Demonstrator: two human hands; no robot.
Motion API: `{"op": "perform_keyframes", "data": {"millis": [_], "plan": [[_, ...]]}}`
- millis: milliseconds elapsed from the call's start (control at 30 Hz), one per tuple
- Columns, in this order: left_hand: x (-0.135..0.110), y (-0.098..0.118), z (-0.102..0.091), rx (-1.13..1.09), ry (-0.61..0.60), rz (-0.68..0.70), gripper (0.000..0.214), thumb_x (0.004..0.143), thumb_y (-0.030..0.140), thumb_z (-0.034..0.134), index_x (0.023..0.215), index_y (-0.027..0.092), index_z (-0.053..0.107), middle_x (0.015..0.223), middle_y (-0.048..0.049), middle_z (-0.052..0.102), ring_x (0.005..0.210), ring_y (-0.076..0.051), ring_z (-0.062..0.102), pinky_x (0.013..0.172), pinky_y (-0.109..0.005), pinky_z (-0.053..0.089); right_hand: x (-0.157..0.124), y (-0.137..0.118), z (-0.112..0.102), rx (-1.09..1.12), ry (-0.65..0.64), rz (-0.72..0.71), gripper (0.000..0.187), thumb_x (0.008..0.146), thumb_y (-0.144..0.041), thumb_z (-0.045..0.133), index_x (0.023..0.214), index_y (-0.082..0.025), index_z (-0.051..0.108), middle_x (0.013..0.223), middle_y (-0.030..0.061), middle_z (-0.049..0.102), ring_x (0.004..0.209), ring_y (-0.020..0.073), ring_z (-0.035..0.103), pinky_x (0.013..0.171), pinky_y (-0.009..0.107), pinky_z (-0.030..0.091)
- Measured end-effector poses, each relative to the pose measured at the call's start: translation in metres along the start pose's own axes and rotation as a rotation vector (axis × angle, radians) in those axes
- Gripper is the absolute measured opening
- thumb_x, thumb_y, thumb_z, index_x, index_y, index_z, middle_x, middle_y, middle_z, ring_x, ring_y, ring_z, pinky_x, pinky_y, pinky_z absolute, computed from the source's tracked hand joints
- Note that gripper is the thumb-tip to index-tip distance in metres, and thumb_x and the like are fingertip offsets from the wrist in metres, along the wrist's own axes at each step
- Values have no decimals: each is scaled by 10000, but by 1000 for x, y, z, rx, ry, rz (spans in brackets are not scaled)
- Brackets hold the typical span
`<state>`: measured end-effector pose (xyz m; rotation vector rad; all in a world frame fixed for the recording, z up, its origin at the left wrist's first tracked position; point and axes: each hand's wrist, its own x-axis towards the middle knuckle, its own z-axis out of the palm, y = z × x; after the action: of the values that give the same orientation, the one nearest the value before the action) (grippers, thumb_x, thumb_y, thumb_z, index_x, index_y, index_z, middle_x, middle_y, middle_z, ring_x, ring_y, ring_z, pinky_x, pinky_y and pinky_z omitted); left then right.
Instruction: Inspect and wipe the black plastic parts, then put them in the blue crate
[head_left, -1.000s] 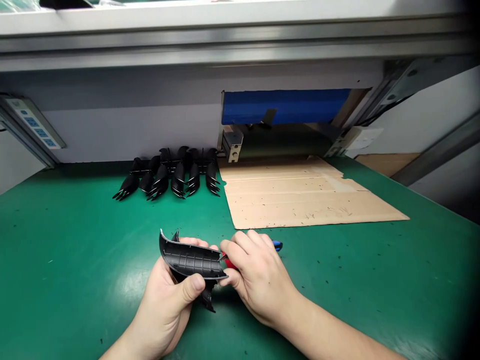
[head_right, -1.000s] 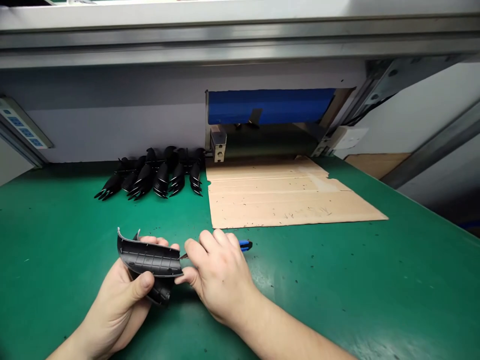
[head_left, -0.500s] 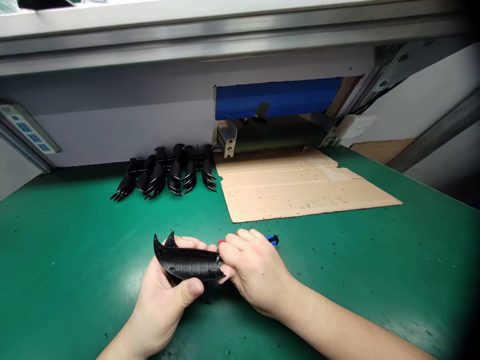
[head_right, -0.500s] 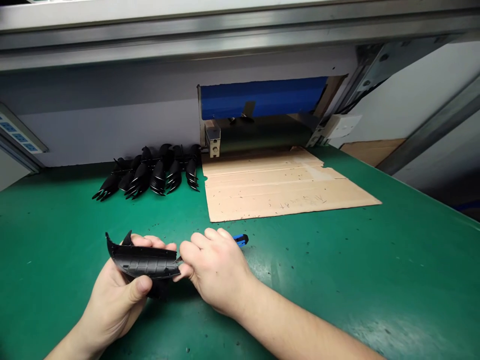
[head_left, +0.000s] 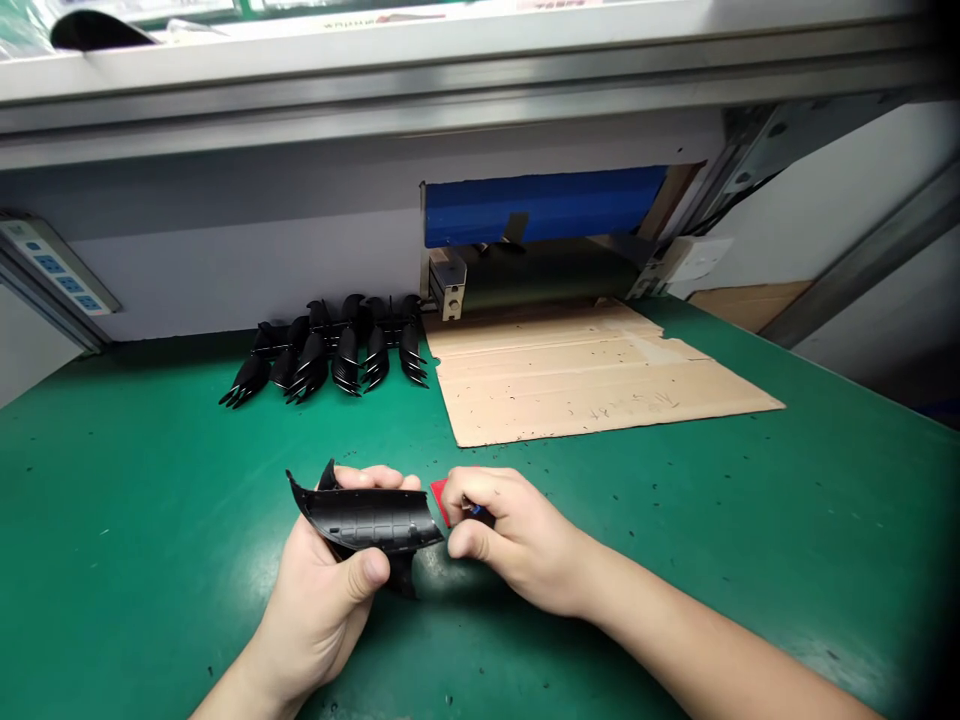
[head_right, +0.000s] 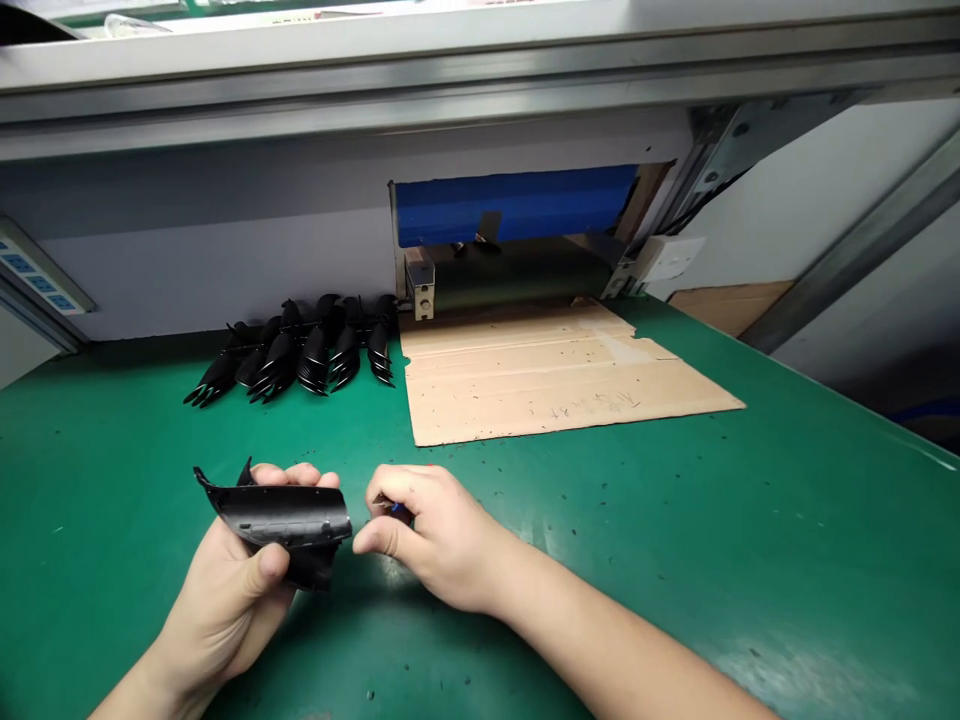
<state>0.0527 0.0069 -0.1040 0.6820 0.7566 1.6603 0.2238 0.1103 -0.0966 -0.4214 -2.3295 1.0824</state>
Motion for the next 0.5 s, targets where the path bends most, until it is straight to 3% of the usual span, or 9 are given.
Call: {"op": "perform_keyframes", "data": {"millis": [67,133,267,500], "plan": [[1,-1,1,-35,73,0,361,754,226,748,1073,274,587,1171,-35,579,1166,-230,540,942,-306,491,-1,-1,10,-145,141,-53,613,904,-754,384,714,-177,461,667,-24,457,620,137,395,596,249,293],[1,-2,2,-51,127,-3,351,782,233,721,1099,278,577,1202,-40,576,1186,-217,523,944,-298,486,-2,-3,22,-315,195,-93,657,907,-772,321,690,-171,476,649,-14,444,614,144,367,600,267,258],[3,-3,3,-62,145,-17,353,819,278,681,1146,271,549,1224,-51,571,1166,-203,529,966,-309,464,-4,-6,34,-498,178,-79,708,960,-712,148,727,-162,527,688,18,473,642,166,386,607,287,231],[4,-5,7,2,144,19,368,802,283,701,1137,244,552,1180,-61,585,1140,-224,540,984,-347,441,-1,-2,24,-667,151,22,788,953,-658,-28,855,-164,578,775,51,484,693,202,397,618,313,230]]}}
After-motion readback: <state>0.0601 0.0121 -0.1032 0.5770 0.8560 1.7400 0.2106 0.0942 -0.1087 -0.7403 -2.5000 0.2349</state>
